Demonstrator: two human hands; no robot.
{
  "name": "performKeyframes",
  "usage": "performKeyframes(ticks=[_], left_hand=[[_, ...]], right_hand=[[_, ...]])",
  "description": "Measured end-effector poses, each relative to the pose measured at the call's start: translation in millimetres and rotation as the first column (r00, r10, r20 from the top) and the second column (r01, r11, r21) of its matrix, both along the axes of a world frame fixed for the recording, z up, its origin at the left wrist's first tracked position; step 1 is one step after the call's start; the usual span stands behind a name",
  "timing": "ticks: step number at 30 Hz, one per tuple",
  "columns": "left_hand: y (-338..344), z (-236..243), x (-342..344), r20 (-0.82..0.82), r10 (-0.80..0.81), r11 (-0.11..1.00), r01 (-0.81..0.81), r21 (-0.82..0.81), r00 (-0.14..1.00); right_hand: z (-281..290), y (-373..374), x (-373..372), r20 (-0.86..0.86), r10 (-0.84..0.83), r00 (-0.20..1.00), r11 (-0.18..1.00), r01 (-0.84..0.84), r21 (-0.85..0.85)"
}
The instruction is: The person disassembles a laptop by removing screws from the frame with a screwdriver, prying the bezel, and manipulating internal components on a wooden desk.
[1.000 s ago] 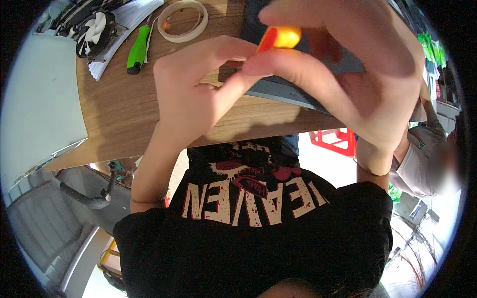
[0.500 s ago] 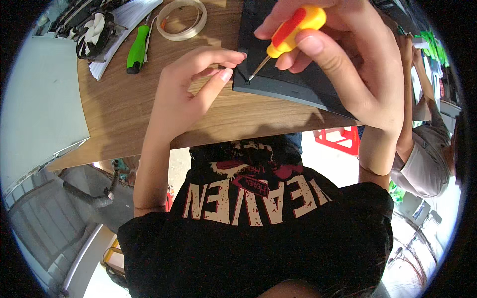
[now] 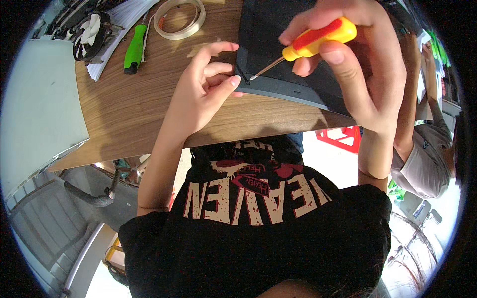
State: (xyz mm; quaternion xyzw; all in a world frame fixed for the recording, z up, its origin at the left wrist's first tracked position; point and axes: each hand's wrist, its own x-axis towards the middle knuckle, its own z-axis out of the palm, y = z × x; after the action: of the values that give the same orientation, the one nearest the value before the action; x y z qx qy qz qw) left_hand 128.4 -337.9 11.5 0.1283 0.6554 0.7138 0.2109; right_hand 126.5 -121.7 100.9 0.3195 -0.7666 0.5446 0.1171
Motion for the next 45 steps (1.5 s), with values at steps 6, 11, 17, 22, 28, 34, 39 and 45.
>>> performKeyframes(ticks=[6, 11, 17, 22, 28, 34, 39, 45], left_hand=[[4.3, 2.2, 1.7, 0.061, 0.036, 0.998, -0.039, 0.049, 0.997], [5.4, -1.4, 3.4, 0.075, 0.075, 0.996, -0.079, 0.047, 0.994], [-6.0, 9.8, -0.5, -0.273, -0.032, 0.941, -0.063, -0.333, 0.962], [4.4, 30.8, 2.0, -0.637, 0.031, 0.95, -0.22, -0.221, 0.771], [8.4, 32.4, -2.1, -0.707, -0.014, 0.949, -0.213, -0.232, 0.707], [2.1, 41.6, -2.1, -0.697, -0.058, 0.937, -0.202, -0.285, 0.714], [3.0, 46.3, -1.6, -0.702, -0.123, 0.91, -0.203, -0.362, 0.701], [5.1, 36.9, -7.2, -0.711, -0.132, 0.929, -0.164, -0.331, 0.69]], right_hand=[[7.7, 4.2, 8.4, -0.088, -0.082, 0.993, 0.99, 0.091, 0.105], [0.8, -3.5, -3.6, -0.191, -0.155, 0.969, 0.977, 0.18, 0.118], [22.2, -25.1, -5.6, 0.0, -0.055, 0.998, 0.998, 0.055, 0.021], [11.7, -22.2, -16.0, -0.154, 0.056, 0.987, 0.998, -0.055, 0.009], [48.8, -19.2, -5.3, -0.314, 0.076, 0.946, 0.926, 0.049, 0.373], [35.9, -11.3, -11.5, -0.27, 0.168, 0.948, 0.909, -0.043, 0.415], [30.7, -8.4, -12.9, -0.247, 0.176, 0.953, 0.911, -0.063, 0.407], [21.8, -0.4, -19.2, -0.203, 0.197, 0.959, 0.92, -0.109, 0.376]])
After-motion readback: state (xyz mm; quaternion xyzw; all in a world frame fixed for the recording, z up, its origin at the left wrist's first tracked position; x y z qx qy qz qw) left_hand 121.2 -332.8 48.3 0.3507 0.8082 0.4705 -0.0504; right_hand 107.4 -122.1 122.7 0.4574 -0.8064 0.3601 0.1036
